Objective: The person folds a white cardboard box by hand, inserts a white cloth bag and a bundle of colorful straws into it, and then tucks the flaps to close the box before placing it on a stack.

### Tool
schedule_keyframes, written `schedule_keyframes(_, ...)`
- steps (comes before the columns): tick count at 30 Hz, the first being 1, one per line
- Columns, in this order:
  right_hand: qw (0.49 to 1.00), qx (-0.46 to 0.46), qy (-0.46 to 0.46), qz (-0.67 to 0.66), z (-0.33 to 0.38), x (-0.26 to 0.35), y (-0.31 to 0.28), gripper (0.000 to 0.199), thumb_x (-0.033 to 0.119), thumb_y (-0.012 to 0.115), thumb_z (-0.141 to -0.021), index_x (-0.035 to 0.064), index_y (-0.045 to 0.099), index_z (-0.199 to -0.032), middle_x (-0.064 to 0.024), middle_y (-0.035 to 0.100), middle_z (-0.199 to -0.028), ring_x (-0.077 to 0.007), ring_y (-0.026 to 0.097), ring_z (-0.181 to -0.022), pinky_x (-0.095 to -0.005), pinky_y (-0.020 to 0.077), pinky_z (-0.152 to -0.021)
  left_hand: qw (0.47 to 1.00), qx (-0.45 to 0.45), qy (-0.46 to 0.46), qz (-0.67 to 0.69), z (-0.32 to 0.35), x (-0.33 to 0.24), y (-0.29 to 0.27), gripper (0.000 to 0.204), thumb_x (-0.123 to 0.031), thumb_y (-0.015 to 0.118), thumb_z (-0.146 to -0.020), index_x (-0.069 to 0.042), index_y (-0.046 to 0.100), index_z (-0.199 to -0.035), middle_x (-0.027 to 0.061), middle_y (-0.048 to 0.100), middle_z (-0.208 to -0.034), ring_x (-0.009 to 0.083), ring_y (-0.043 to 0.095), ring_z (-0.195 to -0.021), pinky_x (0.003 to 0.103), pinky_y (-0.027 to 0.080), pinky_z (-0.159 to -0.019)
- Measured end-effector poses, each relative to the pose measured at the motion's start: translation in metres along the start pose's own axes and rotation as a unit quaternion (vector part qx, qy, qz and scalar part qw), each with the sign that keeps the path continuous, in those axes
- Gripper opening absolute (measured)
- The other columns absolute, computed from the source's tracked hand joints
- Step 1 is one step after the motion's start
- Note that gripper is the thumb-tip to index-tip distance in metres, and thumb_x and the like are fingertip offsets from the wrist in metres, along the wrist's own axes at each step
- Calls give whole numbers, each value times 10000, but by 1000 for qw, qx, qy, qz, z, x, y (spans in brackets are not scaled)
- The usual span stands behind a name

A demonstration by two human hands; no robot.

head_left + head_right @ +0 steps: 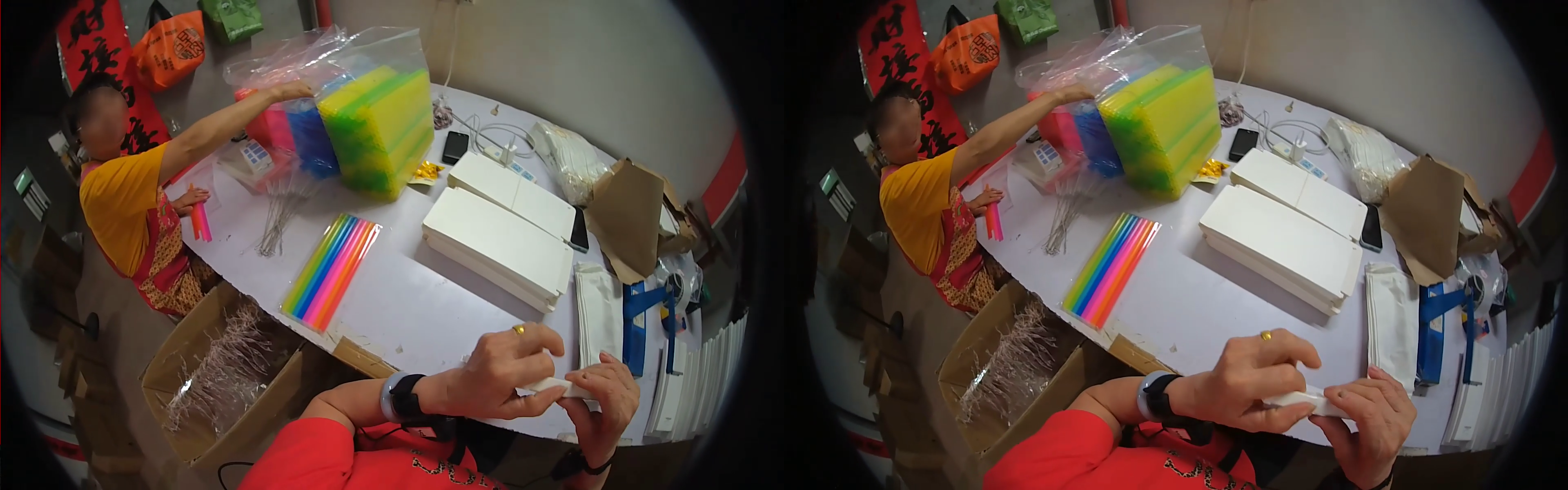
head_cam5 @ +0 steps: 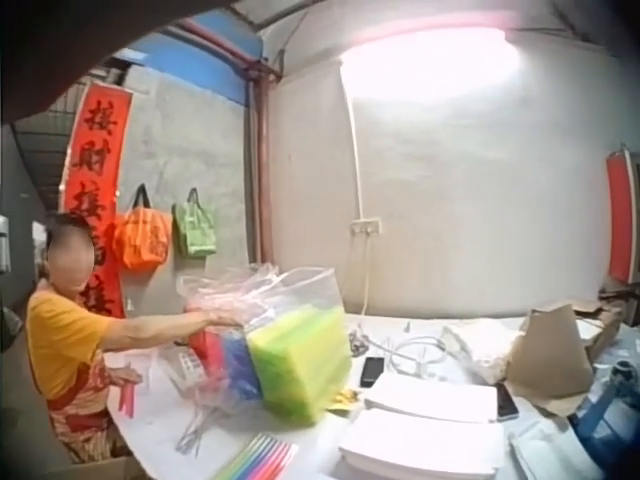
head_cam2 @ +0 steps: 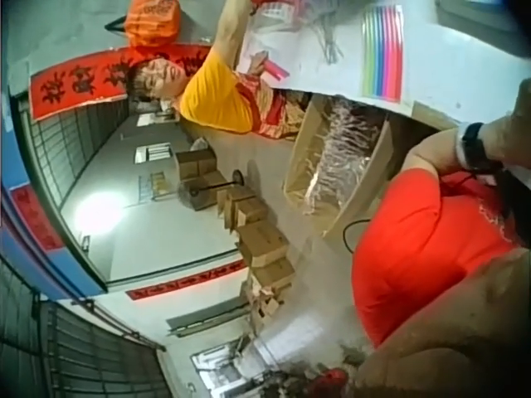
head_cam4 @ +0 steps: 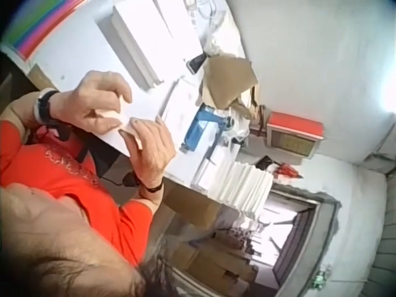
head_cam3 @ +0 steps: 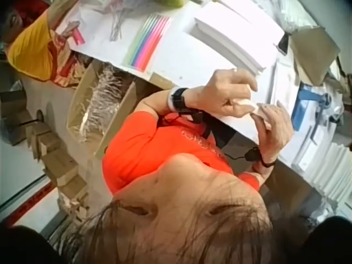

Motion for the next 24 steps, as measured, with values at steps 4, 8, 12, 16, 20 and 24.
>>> schedule_keyframes(4,968,-12,157,-195,28,-48,4,378,69,780,-650,36,615,-988,-88,651,-893,-225,632,-843,-362,509,-835,1000,24,17,-9,1,-2,-6,117,-85,694,-741,-10,628,-803,145,607,-991,231,573,-647,302,486,-561)
schedule_keyframes(8,878,-11,253,-407,50,-89,56,396,45,774,-650,11,618,-1012,-107,649,-898,-179,628,-802,-288,511,-687,998,-42,-23,-28,-8,7,-25,127,-109,687,-761,-29,595,-797,118,609,-926,242,579,-699,358,511,-703)
schedule_keyframes(12,797,-77,384,-459,80,-107,108,387,42,767,-671,-14,624,-1026,-107,655,-917,-160,616,-777,-276,507,-679,983,-57,52,-164,-16,-16,-49,154,-157,684,-791,-57,567,-789,86,599,-858,243,590,-762,446,460,-888)
schedule_keyframes(16,834,1,308,-457,64,-105,132,331,29,747,-719,-20,630,-1025,-113,662,-952,-187,627,-833,-282,513,-721,977,-6,101,-189,0,-26,-67,222,-247,692,-811,-69,562,-783,52,589,-811,237,607,-819,511,381,-995)
schedule_keyframes(20,914,94,229,-322,69,-103,164,273,-29,687,-762,-19,630,-1029,-101,667,-990,-187,628,-898,-303,515,-765,972,40,64,-222,11,-7,-97,345,-383,694,-807,-69,555,-775,30,588,-793,232,616,-857,523,368,-1002)
schedule_keyframes(24,869,80,337,-353,34,-65,157,286,-86,627,-748,-3,633,-1022,-109,676,-998,-221,645,-924,-331,509,-799,969,70,29,-236,14,16,-152,456,-511,671,-812,-60,596,-811,54,625,-839,258,622,-868,471,410,-962)
Point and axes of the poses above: each hand's wrist, its own z-axis away from the middle knuckle, its own y-axis out of the palm, x = y × z, the point moved 10 cm from there along -z, towards the middle knuckle
